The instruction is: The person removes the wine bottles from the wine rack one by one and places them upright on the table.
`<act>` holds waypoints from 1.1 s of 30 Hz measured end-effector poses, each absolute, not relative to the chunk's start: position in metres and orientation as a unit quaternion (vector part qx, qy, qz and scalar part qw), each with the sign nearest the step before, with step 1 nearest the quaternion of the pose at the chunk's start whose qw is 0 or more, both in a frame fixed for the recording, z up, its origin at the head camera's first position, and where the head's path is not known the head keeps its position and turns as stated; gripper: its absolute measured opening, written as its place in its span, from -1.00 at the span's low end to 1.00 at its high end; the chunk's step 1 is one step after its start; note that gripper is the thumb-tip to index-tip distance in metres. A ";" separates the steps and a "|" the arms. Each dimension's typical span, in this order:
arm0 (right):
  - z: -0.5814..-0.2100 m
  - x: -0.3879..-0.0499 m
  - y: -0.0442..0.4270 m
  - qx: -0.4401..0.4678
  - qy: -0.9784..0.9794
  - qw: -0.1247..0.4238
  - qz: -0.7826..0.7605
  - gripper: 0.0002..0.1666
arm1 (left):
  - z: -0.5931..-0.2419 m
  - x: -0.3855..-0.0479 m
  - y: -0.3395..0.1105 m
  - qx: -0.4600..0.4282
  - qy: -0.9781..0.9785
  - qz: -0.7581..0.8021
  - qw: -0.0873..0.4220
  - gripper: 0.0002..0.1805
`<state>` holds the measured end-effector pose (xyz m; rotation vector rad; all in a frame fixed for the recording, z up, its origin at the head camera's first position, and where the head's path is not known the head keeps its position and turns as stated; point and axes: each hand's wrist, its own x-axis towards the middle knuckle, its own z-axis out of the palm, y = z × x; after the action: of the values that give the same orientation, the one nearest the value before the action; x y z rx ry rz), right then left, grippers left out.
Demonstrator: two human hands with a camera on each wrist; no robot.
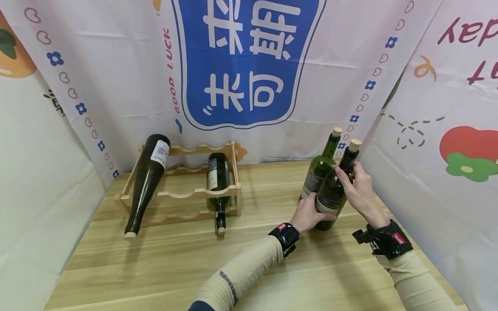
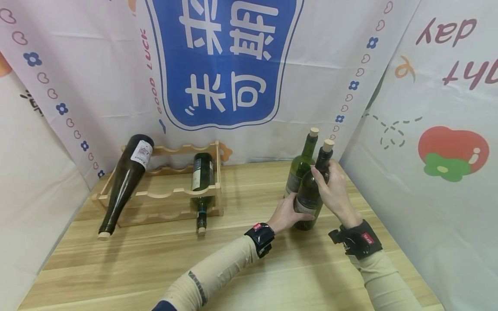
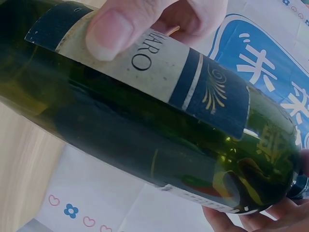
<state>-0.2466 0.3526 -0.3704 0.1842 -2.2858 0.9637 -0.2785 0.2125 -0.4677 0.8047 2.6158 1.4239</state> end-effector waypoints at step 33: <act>-0.383 -0.244 0.355 0.064 -0.877 0.304 0.368 -0.59 | -0.476 -0.275 0.216 0.248 0.857 0.449 0.049 -0.17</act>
<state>-0.2445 0.3549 -0.3832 0.1690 -2.3228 0.9742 -0.2752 0.2160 -0.4759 0.7565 2.6122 1.3676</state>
